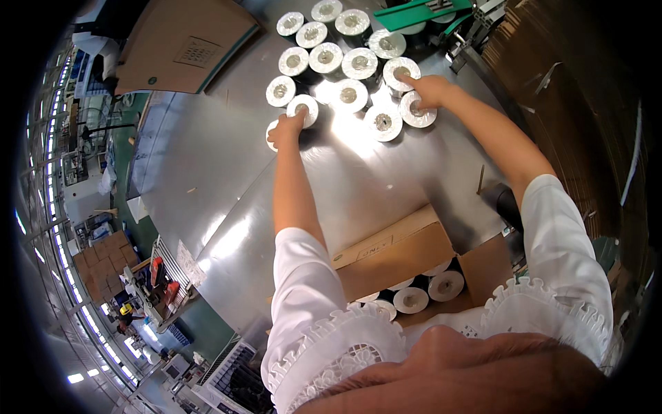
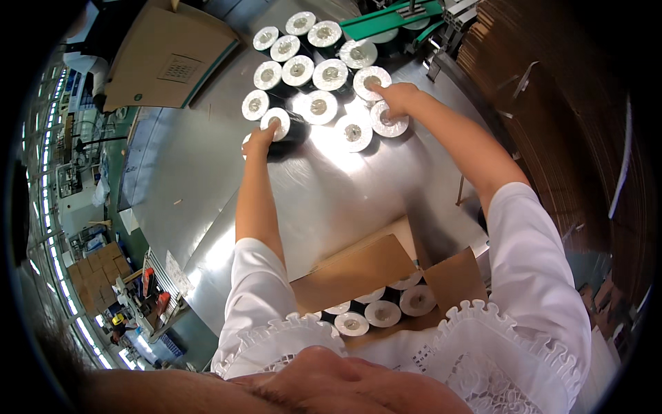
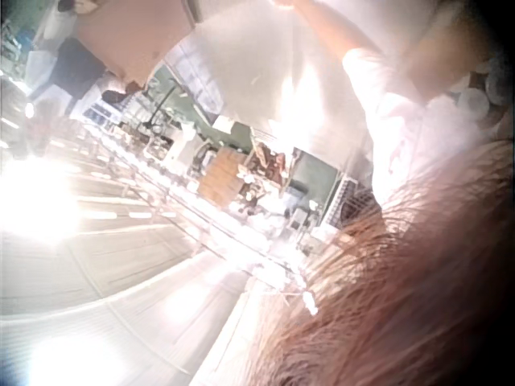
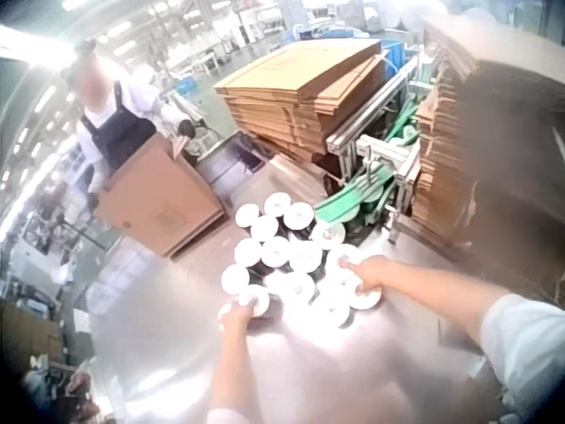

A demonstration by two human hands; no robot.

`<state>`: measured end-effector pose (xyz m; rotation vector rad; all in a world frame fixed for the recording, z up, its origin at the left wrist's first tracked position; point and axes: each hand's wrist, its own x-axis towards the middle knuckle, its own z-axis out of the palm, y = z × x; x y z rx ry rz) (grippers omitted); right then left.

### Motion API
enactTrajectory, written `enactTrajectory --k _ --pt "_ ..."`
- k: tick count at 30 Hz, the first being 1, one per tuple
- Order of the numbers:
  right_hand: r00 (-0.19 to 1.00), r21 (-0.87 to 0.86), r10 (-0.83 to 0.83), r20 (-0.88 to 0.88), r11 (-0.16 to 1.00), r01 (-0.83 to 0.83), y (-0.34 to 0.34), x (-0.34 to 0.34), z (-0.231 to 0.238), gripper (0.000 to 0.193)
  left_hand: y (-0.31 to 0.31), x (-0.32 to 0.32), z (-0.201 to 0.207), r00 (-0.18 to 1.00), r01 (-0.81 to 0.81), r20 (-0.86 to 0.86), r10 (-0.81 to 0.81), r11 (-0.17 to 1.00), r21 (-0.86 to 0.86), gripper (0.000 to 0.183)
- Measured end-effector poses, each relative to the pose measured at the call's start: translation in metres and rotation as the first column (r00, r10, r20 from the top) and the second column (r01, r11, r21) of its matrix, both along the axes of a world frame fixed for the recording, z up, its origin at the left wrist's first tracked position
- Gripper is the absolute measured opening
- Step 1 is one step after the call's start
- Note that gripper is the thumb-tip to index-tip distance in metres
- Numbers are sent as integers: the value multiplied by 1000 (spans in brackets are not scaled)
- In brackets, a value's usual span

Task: The person places cylindrical items into a cardboard box on a metal table, arranges them in rows, and closes the box. The person repeats this process with multiple boxes while other workers are visible in the background.

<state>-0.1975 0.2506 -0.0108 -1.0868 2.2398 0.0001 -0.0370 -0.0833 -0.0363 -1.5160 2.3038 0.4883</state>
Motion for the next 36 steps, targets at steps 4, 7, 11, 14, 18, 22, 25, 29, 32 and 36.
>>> enactTrajectory --k 4,7,11,14,18,22,25,29,32,36 --pt "983 -150 -174 61 972 181 -1 4 -27 86 17 -11 9 995 -20 95 35 988 -154 64" --pt "976 -237 -210 58 947 218 17 25 -31 77 3 16 -3 981 171 117 -153 973 -155 57" --pt "961 -324 -253 109 905 275 62 84 -42 65 -17 96 -10 880 470 34 -475 878 94 64" --pt "942 -285 -297 154 900 330 117 129 -41 65 17 134 67 893 448 -147 -425 873 195 57" --pt "921 -212 -333 203 903 373 174 153 -7 69 42 207 139 956 260 -202 -213 933 249 57" --pt "934 -213 -323 152 912 350 194 167 12 65 79 247 149 877 481 28 -480 875 -51 56" --pt "996 -31 -83 17 996 83 187 180 28 62 94 252 105 705 708 321 -633 656 -260 46" --pt "984 -207 -170 49 962 176 190 182 52 67 95 259 58 973 188 111 -202 975 118 58" --pt "965 -211 -241 103 943 258 189 183 65 68 139 249 80 820 547 230 -524 836 -44 63" --pt "954 -301 -290 79 905 300 186 191 69 71 121 251 52 692 531 533 -487 844 81 32"
